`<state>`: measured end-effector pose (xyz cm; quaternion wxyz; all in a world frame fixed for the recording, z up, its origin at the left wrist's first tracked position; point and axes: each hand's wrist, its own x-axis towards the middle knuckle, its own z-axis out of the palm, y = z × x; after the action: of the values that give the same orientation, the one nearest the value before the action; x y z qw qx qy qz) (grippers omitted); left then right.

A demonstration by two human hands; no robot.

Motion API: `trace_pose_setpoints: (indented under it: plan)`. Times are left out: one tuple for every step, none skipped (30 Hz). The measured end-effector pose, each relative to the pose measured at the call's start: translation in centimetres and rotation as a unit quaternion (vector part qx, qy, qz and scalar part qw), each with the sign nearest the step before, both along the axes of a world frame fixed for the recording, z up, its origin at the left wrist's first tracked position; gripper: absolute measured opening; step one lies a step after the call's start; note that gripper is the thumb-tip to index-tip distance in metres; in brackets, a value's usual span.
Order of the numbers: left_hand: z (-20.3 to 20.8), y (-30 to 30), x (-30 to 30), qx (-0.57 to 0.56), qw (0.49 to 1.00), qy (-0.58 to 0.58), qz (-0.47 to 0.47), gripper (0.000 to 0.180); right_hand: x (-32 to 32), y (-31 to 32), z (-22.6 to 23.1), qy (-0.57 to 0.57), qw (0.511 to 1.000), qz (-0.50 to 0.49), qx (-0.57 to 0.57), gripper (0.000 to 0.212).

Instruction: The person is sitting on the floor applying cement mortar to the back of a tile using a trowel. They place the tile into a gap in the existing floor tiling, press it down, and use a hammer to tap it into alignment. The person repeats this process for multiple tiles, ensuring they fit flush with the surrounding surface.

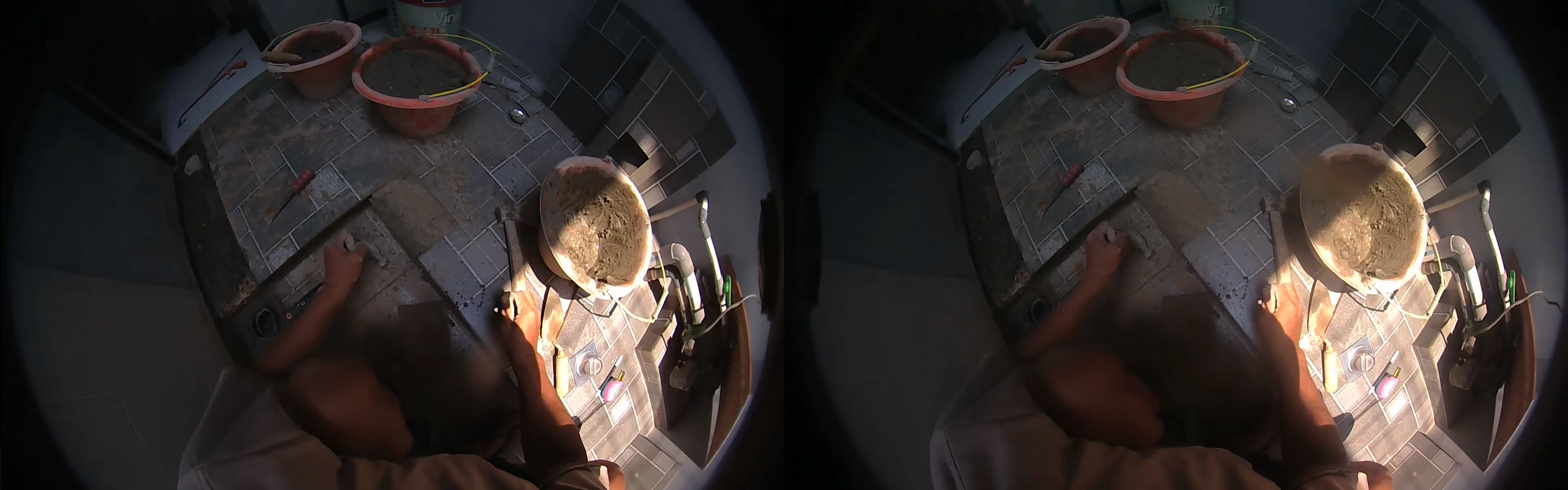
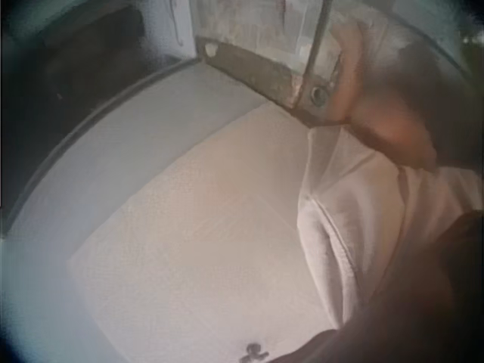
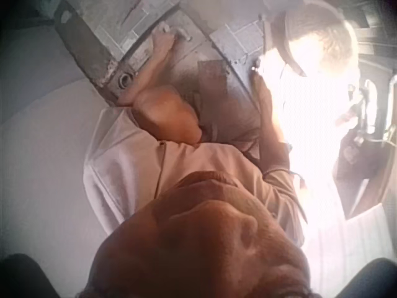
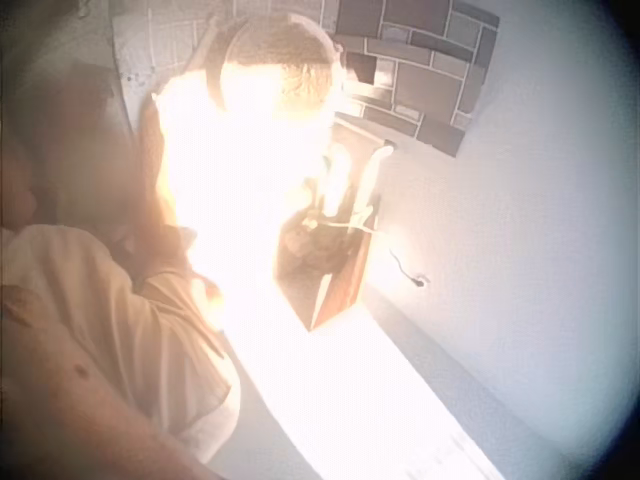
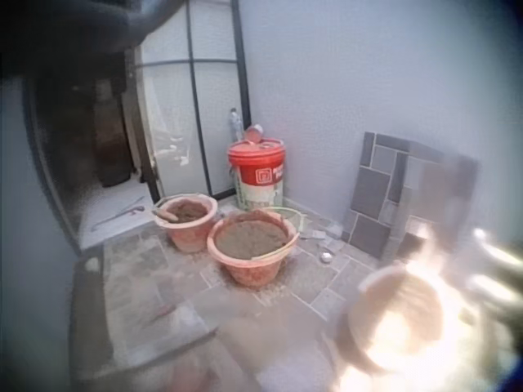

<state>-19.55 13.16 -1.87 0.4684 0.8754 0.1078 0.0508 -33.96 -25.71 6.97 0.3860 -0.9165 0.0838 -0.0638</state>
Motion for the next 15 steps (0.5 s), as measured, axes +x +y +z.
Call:
trace_pose_setpoints:
  plan:
    - [0.8, -0.8, 0.5, -0.01, 1.0, 0.001, 0.01, 0.024, 0.5, -0.3, -0.5, -0.011, 0.999, 0.018, -0.029, 0.012]
    - [2.2, -2.0, 1.0, -0.017, 1.0, 0.003, 0.017, 0.021, 0.9, -0.9, -1.3, -0.021, 0.998, 0.032, -0.056, 0.014]
    - [3.0, -2.4, 1.3, -0.022, 0.999, 0.01, 0.023, 0.019, 1.2, -1.0, -1.4, 0.003, 0.997, 0.041, -0.07, 0.019]
    - [3.2, -2.0, 2.0, 0.036, 0.999, -0.023, 0.009, 0.018, 1.6, -0.8, -1.6, -0.009, 0.996, 0.055, -0.068, 0.021]
    - [3.0, -1.3, 2.6, 0.095, 0.994, -0.053, -0.005, 0.018, 1.8, -0.4, -1.8, -0.019, 0.995, 0.068, -0.066, 0.024]
    - [2.7, -0.6, 3.6, 0.154, 0.984, -0.084, -0.021, 0.02, 2.3, -0.2, -2.0, -0.032, 0.994, 0.077, -0.063, 0.027]
    - [2.5, 0.5, 4.6, 0.171, 0.979, -0.097, -0.05, 0.022, 2.9, -0.2, -2.6, -0.035, 0.992, 0.089, -0.077, 0.029]
    - [2.0, 1.1, 4.9, 0.184, 0.974, -0.103, -0.081, 0.026, 3.2, -0.5, -3.2, -0.029, 0.99, 0.1, -0.095, 0.032]
    - [1.5, 1.7, 5.3, 0.196, 0.968, -0.108, -0.113, 0.029, 3.7, -0.8, -3.8, -0.024, 0.987, 0.11, -0.112, 0.035]
    - [1.2, 2.2, 6.5, 0.216, 0.96, -0.121, -0.13, 0.033, 4.4, -1.2, -4.3, -0.017, 0.987, 0.099, -0.123, 0.036]
    - [0.7, 2.4, 6.6, 0.233, 0.954, -0.119, -0.146, 0.037, 4.4, -1.1, -4.3, 0.003, 0.987, 0.092, -0.133, 0.037]
    - [0.4, 2.4, 7.4, 0.25, 0.946, -0.125, -0.163, 0.042, 4.9, -1.0, -4.1, 0.016, 0.986, 0.083, -0.146, 0.038]
    - [0.2, 2.6, 7.9, 0.252, 0.945, -0.119, -0.173, 0.042, 5.1, -1.2, -4.7, 0.0, 0.986, 0.082, -0.143, 0.038]
    - [-0.1, 2.9, 8.7, 0.256, 0.942, -0.115, -0.184, 0.043, 5.7, -1.2, -5.0, -0.01, 0.986, 0.089, -0.141, 0.04]
    - [-0.2, 3.4, 9.4, 0.26, 0.939, -0.113, -0.195, 0.044, 5.9, -1.1, -5.3, -0.022, 0.984, 0.083, -0.153, 0.041]
